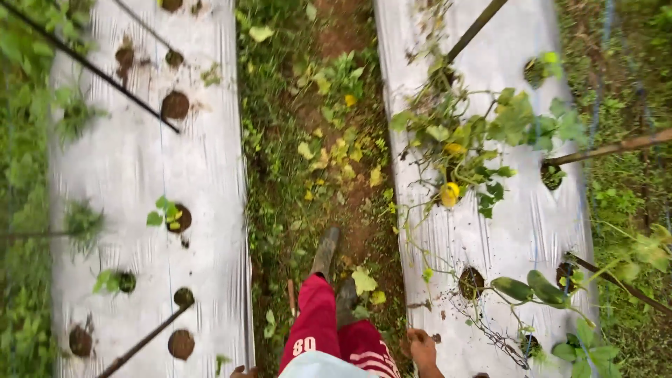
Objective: Using a hand sickle and bare hands to remove weeds and grass from between rows of vegetable plants in a garden.
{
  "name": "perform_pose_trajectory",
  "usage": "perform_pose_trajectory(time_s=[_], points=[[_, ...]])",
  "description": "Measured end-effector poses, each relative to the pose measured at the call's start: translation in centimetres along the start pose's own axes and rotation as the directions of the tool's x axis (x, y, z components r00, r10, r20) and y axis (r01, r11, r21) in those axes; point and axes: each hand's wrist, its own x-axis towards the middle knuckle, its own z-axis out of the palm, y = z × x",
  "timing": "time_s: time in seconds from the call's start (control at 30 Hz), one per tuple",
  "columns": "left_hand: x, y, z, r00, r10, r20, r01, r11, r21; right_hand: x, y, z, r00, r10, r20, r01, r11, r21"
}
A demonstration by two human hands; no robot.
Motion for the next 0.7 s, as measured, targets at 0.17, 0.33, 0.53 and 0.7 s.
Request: perform_pose_trajectory(time_s=[0.17,0.33,0.53,0.7], points=[[-1.2,-1.9,5.8,0.973,-0.197,0.121,0.212,0.970,-0.122,5.7,3.8,-0.8,0.969,0.245,0.034,-0.236,0.959,-0.157],[-3.0,1.5,5.4,0.997,-0.072,0.003,0.061,0.829,-0.556,4.8,-3.0,2.6,0.987,-0.044,0.153,0.066,0.987,-0.145],[2.3,6.4,4.9,0.997,-0.066,-0.034,0.037,0.844,-0.535,5.0,-14.1,10.0,0.935,-0.225,0.275,0.254,0.964,-0.074],[3.0,5.7,7.9,0.996,-0.092,-0.014,0.063,0.776,-0.628,10.0,-16.0,14.5,0.869,-0.369,0.332,0.333,0.929,0.161]])
